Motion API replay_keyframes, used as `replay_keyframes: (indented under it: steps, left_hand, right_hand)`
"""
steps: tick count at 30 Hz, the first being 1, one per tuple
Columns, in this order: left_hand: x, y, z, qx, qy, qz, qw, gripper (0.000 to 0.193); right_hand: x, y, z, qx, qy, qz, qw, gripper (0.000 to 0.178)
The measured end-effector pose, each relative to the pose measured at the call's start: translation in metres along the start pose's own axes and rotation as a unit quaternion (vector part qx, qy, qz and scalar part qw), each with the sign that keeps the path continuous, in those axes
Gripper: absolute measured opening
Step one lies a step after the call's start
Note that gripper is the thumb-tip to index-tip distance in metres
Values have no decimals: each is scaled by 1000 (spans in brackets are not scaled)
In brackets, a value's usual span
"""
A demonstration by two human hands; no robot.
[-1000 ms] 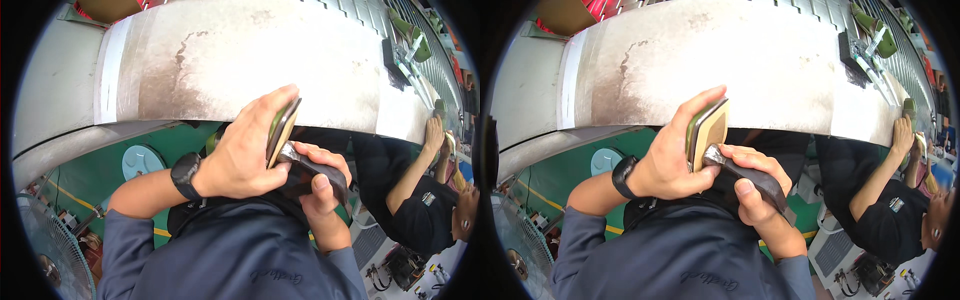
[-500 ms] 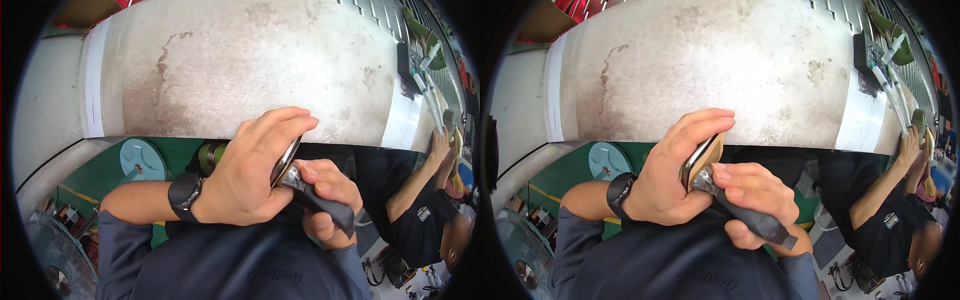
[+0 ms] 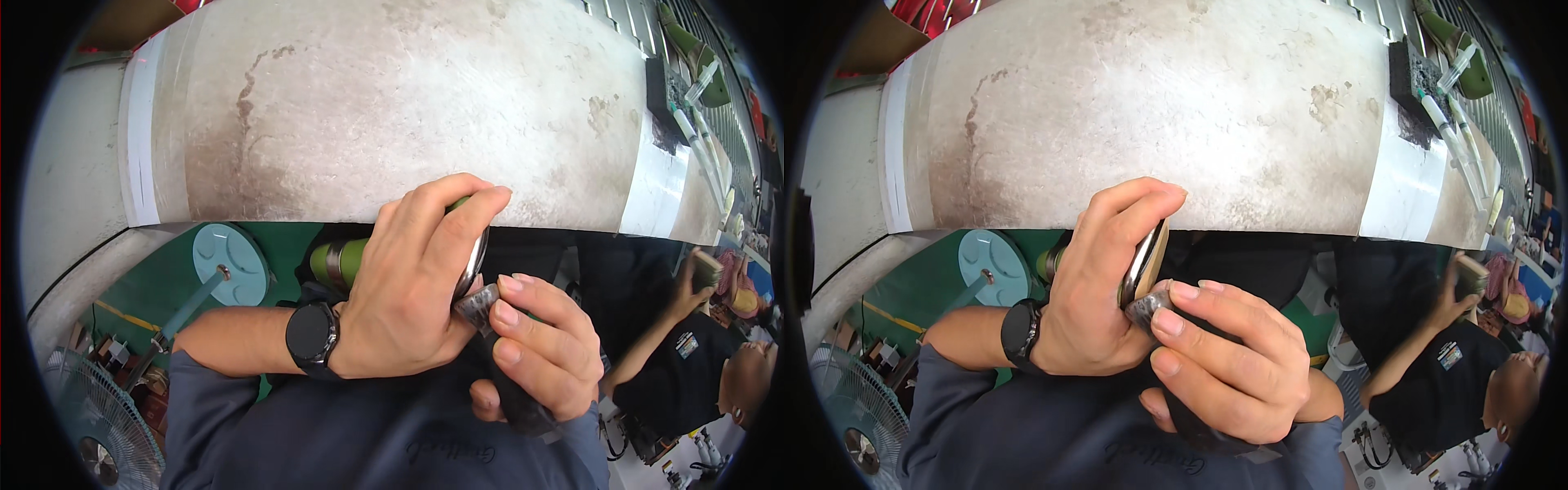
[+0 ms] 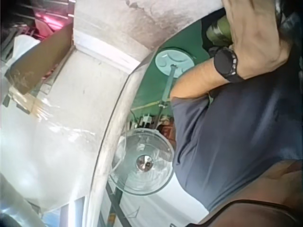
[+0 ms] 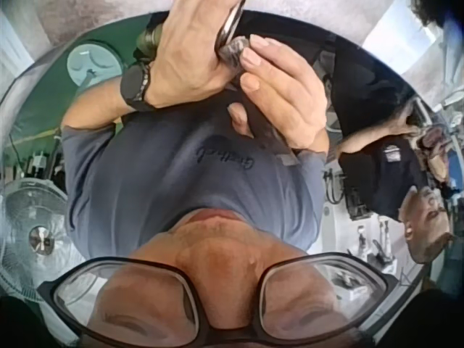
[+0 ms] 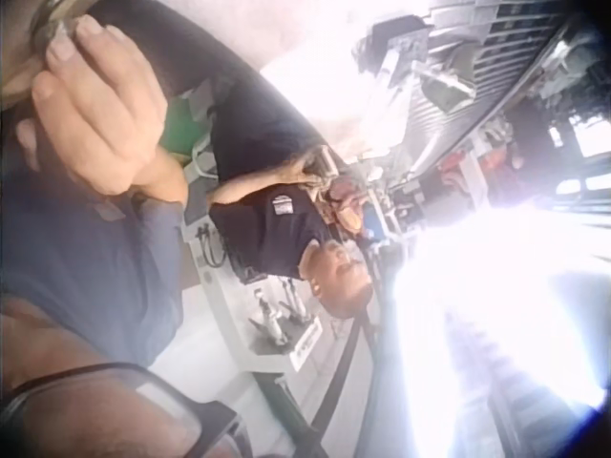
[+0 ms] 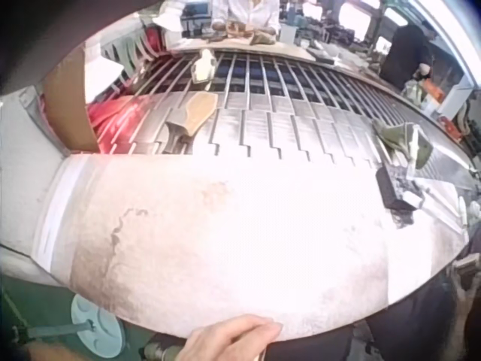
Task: The person assembles high-heeled shoes by taking soles and lasted shoe uppers from a conveyor, pressing the soles onto the shoes by hand, and tapping the edges and heels with a hammer.
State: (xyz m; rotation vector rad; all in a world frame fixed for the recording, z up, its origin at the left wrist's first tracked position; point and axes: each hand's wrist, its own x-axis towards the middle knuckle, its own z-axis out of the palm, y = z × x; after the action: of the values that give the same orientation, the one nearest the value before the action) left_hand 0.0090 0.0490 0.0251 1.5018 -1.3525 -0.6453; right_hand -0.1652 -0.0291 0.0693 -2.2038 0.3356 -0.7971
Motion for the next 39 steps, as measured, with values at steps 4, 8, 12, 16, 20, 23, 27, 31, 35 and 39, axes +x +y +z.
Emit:
replay_keyframes:
  steps: [4,8,12,16,20,23,27,31,35,39]
  left_hand:
    - [0,-1,0,-3,2,0,1000,77]
    - [0,-2,-1,-6,2,-6,1000,75]
    - [4,3,-4,-21,3,-8,1000,73]
    - [8,10,-10,-7,-35,-35,999,68]
    - [11,9,-5,-15,-43,-38,998,66]
    - [9,10,-11,-41,-54,-29,997,64]
    - [-4,5,-20,-81,-58,-71,992,63]
    - [-16,2,-27,-163,49,-104,980,70]
    - [-12,1,-57,-111,-16,-61,992,81]
    - [-11,-15,-77,-55,-83,-9,995,98]
  right_hand:
    - [-2,4,1,31,5,21,999,33]
    - [-3,9,2,61,9,16,998,37]
    - [4,14,-4,93,-2,70,993,45]
    - [5,18,-35,103,-94,225,964,38]
    - [21,55,-46,-247,41,124,960,24]
    - [35,78,-59,-357,45,81,930,30]
    - [16,95,-79,-195,129,138,962,23]
    - [-1,123,-126,200,408,359,815,14]
    - [2,136,-175,122,467,274,832,13]
    - [87,134,-212,-50,368,245,896,27]
